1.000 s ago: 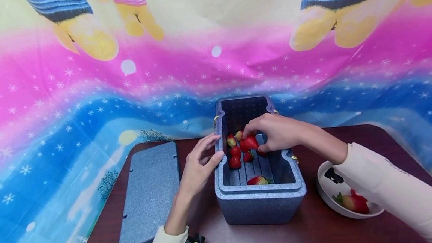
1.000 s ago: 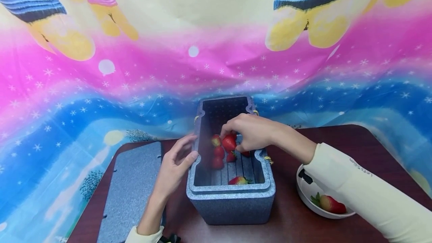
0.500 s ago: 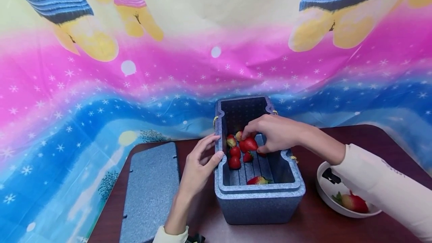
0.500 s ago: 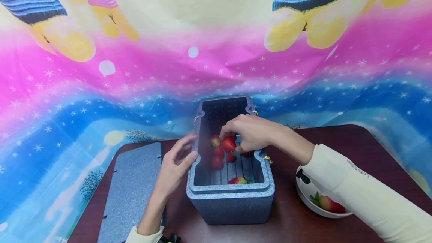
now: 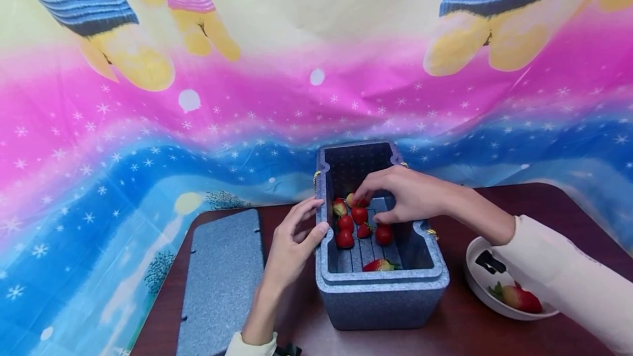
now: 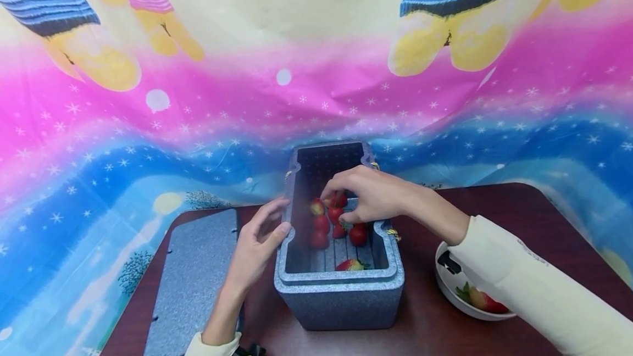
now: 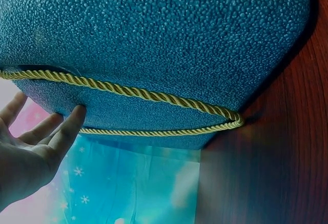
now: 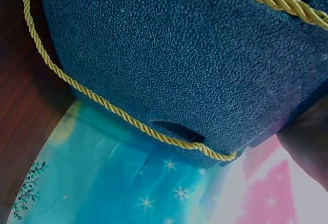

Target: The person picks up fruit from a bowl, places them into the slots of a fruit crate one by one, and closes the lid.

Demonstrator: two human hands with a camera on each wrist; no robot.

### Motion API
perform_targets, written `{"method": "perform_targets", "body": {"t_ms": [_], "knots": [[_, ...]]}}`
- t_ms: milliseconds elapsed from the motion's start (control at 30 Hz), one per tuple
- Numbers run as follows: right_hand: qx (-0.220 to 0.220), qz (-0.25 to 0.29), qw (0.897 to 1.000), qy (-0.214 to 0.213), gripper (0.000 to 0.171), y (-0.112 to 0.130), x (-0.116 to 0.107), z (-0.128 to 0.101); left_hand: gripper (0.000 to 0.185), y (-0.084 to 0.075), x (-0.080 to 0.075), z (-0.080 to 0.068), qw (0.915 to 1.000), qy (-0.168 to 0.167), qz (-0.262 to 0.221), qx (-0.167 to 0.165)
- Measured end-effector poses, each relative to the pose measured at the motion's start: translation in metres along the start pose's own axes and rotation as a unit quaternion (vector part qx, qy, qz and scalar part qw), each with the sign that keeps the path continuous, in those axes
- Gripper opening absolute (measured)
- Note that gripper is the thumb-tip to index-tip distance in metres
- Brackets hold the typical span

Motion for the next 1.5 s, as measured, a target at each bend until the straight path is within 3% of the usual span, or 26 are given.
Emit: {"method": "perform_targets", "body": {"t_ms": [333,600,767,1000,1233,1500], "knots": [[-0.043,-0.027,0.993,-0.108,0.046,0.008,-0.022,-0.027,0.043,0.001,-0.003,-0.002,1.0000,-0.003,0.008,-0.004],[-0.060,-0.080,0.979,-0.178,0.062,0.015,-0.044,-0.072,0.043,0.000,-0.004,0.000,1.0000,-0.003,0.002,-0.001],[-0.044,-0.088,0.976,-0.194,0.069,0.011,-0.044,-0.099,0.044,0.001,-0.001,0.002,1.0000,-0.001,-0.001,0.002],[0.022,-0.115,0.974,-0.193,0.076,-0.007,-0.032,-0.136,0.044,0.001,-0.001,0.002,1.0000,0.002,0.001,-0.001],[0.061,-0.154,0.961,-0.221,0.081,-0.026,-0.026,-0.174,0.043,0.002,0.000,0.002,1.0000,0.001,0.001,0.001],[0.080,-0.141,0.968,-0.193,0.086,-0.060,0.003,-0.210,0.043,0.003,-0.001,0.001,1.0000,-0.001,0.001,0.001]]}}
Point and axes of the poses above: each hand's wrist, its own z-axis towards the middle knuckle, its own x-axis out of the palm, y = z × x, the point moved 6 cm from there along z, towards the middle knuckle, and after that the axes turned 3 degrees about y, right-handed, at the moved point
